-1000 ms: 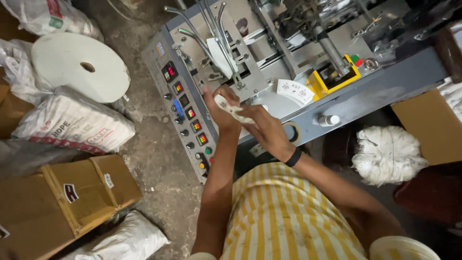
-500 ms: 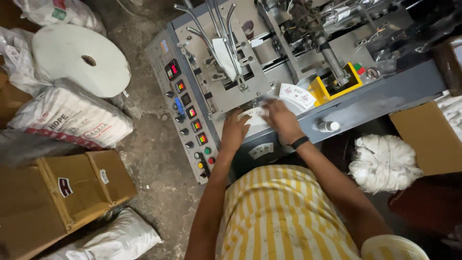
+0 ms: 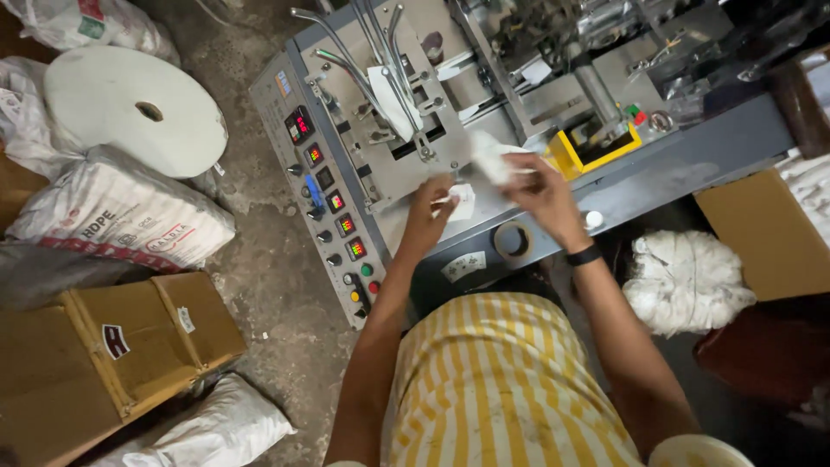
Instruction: Feeding paper components into a manufacturing machine.
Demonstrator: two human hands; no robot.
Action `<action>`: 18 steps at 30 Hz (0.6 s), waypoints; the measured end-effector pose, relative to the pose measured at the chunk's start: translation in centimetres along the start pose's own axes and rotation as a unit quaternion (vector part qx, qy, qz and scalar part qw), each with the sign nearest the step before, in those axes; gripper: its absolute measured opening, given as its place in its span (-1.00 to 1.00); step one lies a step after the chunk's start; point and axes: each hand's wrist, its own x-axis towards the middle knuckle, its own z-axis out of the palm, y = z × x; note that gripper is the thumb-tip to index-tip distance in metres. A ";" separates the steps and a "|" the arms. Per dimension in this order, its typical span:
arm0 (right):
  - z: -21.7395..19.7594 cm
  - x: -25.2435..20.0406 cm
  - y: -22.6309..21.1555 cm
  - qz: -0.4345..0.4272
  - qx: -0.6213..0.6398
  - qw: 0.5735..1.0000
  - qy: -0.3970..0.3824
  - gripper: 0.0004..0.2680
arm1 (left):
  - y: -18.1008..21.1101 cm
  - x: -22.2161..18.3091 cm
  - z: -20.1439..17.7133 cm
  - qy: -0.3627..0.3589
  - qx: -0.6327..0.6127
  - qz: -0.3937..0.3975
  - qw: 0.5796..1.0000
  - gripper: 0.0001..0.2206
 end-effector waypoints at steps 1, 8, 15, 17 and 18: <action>1.3 -0.7 -0.5 -0.052 0.067 0.994 -0.073 -0.64 | 1.0 1.2 0.4 0.030 -0.225 -0.112 0.967 -0.65; 7.1 -4.0 -9.1 -0.171 -0.133 0.970 -0.114 -0.48 | -0.7 3.9 0.3 0.306 -0.533 -0.180 0.768 -0.61; 7.7 -2.9 -5.8 -0.239 -0.042 0.966 -0.083 -0.82 | 2.2 4.8 -2.0 0.272 -0.548 -0.167 0.773 -0.44; 7.5 -2.1 -6.5 -0.179 -0.069 0.977 -0.093 -0.92 | 1.6 4.4 -1.9 0.212 -0.632 -0.055 0.744 -0.38; 7.5 -1.5 -6.2 -0.185 -0.069 0.975 -0.101 -0.92 | 0.8 3.9 -1.7 0.220 -0.630 -0.051 0.743 -0.38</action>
